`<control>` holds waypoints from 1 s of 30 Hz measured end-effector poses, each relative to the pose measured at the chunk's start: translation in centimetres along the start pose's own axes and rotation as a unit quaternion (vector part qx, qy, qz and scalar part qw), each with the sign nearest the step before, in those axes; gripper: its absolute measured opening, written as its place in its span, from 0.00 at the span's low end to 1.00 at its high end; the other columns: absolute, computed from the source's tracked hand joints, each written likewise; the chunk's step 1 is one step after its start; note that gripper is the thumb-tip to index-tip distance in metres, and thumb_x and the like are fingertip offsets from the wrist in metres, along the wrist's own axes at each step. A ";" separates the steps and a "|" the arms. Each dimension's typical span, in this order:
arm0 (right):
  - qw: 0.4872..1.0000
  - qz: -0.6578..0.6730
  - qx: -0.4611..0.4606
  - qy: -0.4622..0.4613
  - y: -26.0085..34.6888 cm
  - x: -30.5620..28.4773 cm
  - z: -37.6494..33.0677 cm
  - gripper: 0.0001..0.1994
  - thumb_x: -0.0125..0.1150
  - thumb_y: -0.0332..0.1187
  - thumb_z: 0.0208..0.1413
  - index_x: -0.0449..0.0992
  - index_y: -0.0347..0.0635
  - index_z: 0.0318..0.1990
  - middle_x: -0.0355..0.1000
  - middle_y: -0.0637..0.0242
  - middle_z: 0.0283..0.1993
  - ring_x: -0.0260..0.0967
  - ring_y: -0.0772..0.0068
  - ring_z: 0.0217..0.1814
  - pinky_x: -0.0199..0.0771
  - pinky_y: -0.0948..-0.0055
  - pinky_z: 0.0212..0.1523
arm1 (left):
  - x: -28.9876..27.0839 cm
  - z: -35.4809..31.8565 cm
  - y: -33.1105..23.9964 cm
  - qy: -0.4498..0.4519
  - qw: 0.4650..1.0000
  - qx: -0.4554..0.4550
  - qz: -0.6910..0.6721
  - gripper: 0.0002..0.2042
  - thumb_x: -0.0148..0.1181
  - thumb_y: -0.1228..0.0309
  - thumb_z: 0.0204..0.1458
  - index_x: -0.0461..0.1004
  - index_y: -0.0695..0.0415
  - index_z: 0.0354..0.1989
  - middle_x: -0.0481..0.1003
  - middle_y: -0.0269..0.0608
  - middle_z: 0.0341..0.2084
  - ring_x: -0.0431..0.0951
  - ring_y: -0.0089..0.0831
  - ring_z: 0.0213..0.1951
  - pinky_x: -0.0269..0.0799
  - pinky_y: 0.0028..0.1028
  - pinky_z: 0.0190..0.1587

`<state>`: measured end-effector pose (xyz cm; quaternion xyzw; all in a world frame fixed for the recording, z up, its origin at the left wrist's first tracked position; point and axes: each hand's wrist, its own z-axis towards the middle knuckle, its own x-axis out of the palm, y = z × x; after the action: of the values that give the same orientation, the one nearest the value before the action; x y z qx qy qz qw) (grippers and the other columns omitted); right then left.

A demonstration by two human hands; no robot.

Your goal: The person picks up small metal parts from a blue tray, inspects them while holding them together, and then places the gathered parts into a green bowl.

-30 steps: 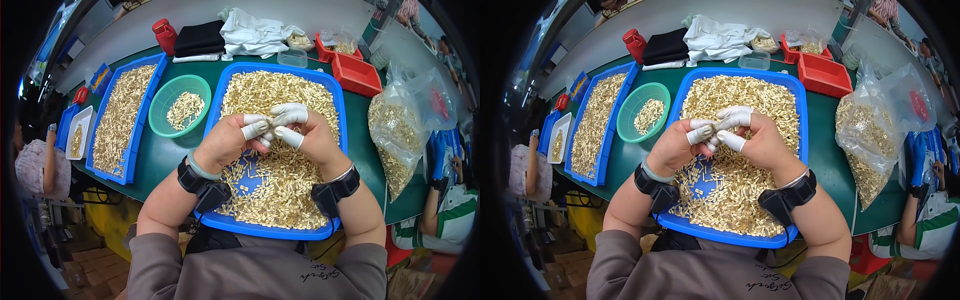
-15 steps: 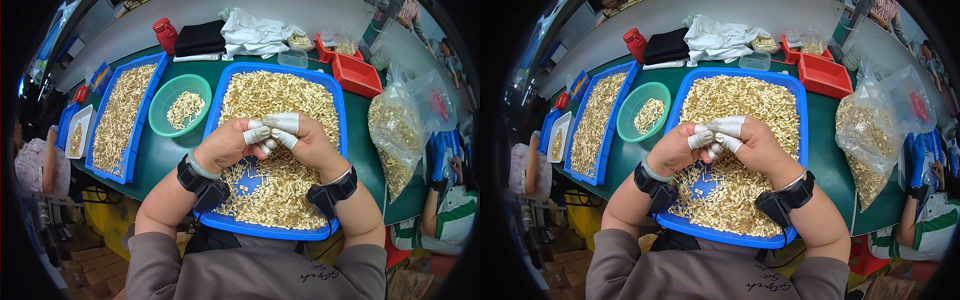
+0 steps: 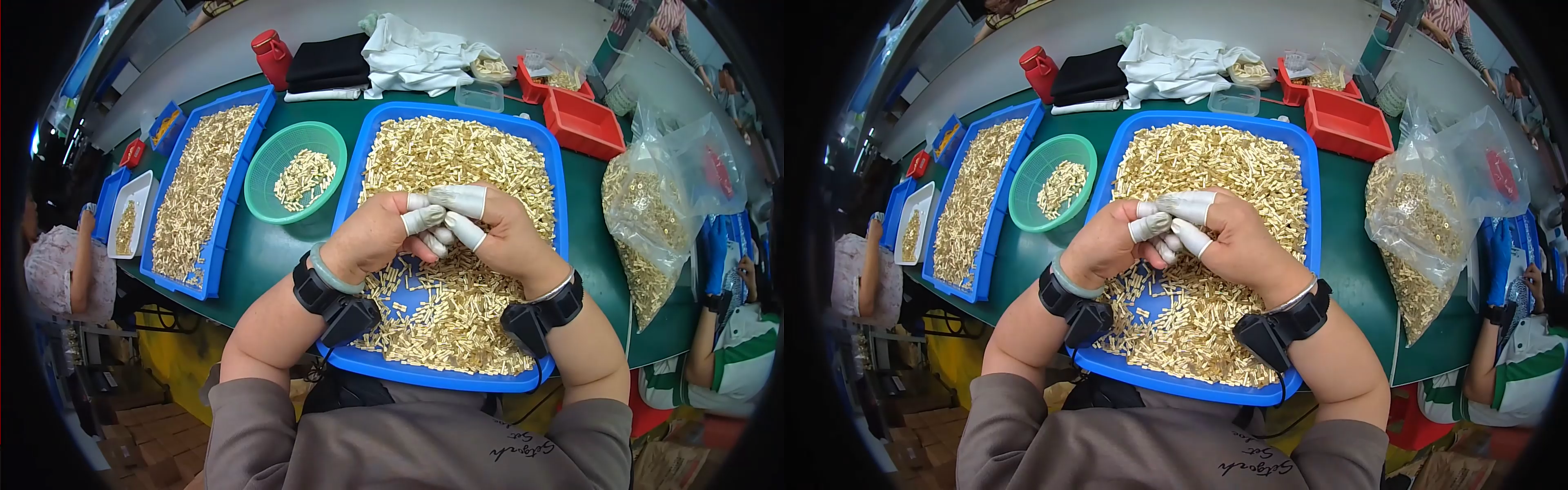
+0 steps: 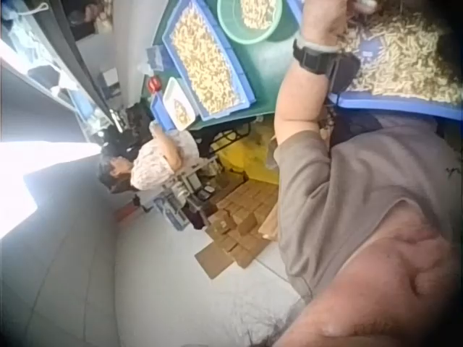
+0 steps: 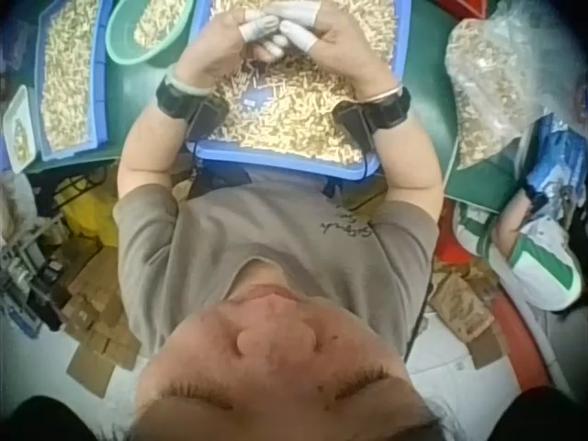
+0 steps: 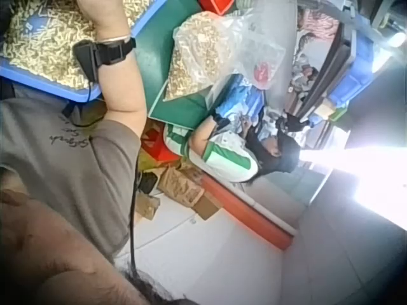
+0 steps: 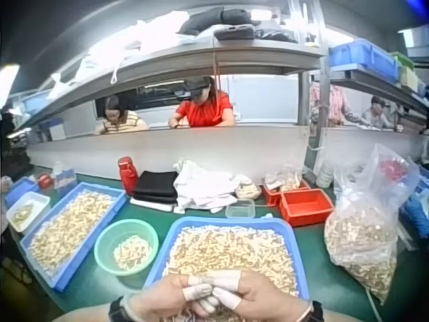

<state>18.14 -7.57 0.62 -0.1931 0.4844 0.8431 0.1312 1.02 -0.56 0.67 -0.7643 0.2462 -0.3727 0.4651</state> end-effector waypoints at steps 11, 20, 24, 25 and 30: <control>0.998 -0.059 -0.007 0.005 0.1 0.0 -0.1 0.14 0.53 0.23 0.45 0.73 0.42 0.42 0.71 0.64 0.39 0.66 0.67 0.43 0.65 0.72 0.43 | -0.1 0.0 -0.2 -0.004 1.000 -0.008 -0.001 0.10 0.50 0.69 0.52 0.72 0.63 0.36 0.74 0.38 0.26 0.75 0.25 0.27 0.74 0.20 0.28; 0.984 -0.170 -0.046 -0.023 1.0 0.0 0.3 0.18 0.63 0.30 0.38 0.73 0.40 0.41 0.71 0.62 0.38 0.66 0.64 0.42 0.66 0.69 0.42 | -0.2 0.3 0.4 -0.007 1.000 0.010 0.027 0.09 0.51 0.69 0.52 0.73 0.61 0.36 0.74 0.36 0.29 0.74 0.22 0.30 0.72 0.21 0.35; 0.966 -0.238 -0.096 -0.031 1.1 -0.1 0.3 0.19 0.65 0.32 0.35 0.73 0.41 0.40 0.71 0.62 0.37 0.67 0.62 0.40 0.67 0.68 0.41 | 0.1 0.1 0.3 0.020 0.999 0.027 -0.005 0.09 0.52 0.69 0.51 0.73 0.61 0.36 0.74 0.35 0.29 0.74 0.22 0.32 0.72 0.22 0.38; 0.963 -0.247 -0.106 -0.039 1.3 0.0 0.3 0.19 0.65 0.32 0.35 0.74 0.41 0.39 0.71 0.63 0.37 0.68 0.62 0.40 0.67 0.67 0.41 | 0.2 0.0 0.2 0.020 0.999 0.027 -0.005 0.09 0.52 0.69 0.51 0.73 0.61 0.36 0.74 0.35 0.29 0.74 0.22 0.32 0.72 0.22 0.38; 0.958 -0.257 -0.110 -0.060 1.3 0.2 0.2 0.18 0.65 0.32 0.33 0.75 0.42 0.38 0.72 0.64 0.37 0.68 0.64 0.40 0.67 0.68 0.39 | -0.1 0.2 0.5 0.069 0.996 0.000 -0.065 0.10 0.53 0.70 0.50 0.71 0.63 0.37 0.74 0.40 0.32 0.75 0.29 0.34 0.72 0.28 0.40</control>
<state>17.39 -7.99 1.61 -0.2731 0.3142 0.8392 0.3499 1.08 -0.63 0.10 -0.7514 0.2276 -0.4537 0.4217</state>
